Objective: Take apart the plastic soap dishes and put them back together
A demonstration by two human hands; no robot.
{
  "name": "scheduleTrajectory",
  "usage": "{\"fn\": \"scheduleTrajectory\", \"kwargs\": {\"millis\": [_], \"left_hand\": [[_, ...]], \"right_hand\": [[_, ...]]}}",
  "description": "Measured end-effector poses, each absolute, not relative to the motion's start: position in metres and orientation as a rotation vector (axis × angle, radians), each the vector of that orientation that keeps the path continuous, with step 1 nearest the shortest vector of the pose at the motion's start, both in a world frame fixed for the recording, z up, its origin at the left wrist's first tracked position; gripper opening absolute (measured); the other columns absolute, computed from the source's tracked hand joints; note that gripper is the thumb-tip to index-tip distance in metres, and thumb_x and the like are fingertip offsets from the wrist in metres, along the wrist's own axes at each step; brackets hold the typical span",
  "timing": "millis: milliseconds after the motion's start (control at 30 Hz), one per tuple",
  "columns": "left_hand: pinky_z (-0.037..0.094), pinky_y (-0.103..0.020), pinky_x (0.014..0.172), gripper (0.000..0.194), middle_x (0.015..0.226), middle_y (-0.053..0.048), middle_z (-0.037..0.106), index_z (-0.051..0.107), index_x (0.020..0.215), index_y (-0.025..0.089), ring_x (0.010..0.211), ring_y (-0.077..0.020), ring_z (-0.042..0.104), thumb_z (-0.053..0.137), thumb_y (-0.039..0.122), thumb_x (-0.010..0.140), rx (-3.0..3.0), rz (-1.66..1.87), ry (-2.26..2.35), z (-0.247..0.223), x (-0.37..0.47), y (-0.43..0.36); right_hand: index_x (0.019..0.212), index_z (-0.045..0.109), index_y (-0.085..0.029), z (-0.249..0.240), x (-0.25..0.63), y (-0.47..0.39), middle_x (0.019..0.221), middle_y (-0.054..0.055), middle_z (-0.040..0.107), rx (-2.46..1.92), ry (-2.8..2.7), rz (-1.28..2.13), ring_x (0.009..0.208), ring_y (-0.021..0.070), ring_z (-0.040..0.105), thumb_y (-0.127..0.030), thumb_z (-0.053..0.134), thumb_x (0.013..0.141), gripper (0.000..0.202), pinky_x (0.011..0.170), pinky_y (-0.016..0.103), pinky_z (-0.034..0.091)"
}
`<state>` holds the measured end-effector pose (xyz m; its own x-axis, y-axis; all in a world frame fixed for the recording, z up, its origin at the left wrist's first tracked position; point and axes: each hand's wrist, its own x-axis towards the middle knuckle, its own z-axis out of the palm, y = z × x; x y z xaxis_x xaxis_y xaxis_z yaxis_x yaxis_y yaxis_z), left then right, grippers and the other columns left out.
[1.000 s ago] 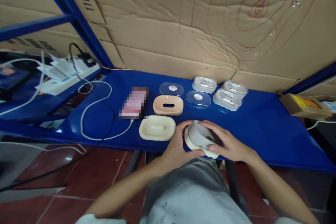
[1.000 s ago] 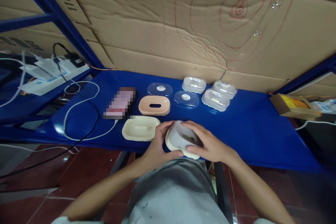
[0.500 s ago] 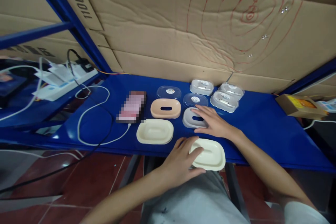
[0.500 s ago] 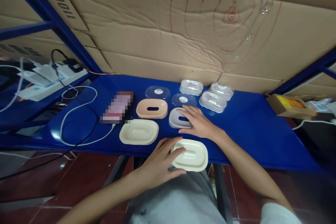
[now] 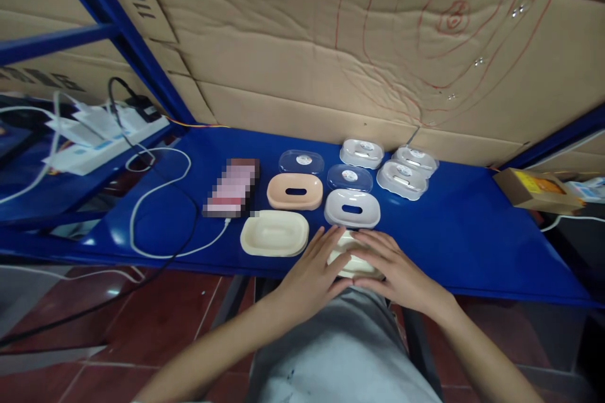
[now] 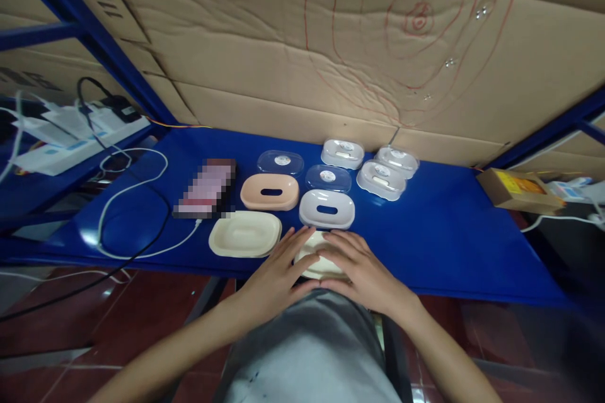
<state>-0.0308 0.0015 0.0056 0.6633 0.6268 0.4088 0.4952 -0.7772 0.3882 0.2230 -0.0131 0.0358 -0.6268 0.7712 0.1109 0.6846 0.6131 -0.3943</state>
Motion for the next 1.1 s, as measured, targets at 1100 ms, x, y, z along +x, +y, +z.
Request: {"fn": "scheduleTrajectory", "kwargs": {"millis": [1100], "left_hand": [[0.037,-0.067,0.123,0.057,0.168,-0.018,0.038,0.053,0.150,0.028,0.162,-0.0428,0.026,0.071,0.037,0.097,2.242,0.947,1.632,-0.017,-0.151,0.010]], "right_hand": [[0.141,0.062,-0.015,0.047,0.113,0.117,0.137,0.015,0.072,-0.956,-2.848,-0.016,0.129,0.0309,0.064,-0.032,0.056,0.109,0.037,0.109,0.044,0.043]]}}
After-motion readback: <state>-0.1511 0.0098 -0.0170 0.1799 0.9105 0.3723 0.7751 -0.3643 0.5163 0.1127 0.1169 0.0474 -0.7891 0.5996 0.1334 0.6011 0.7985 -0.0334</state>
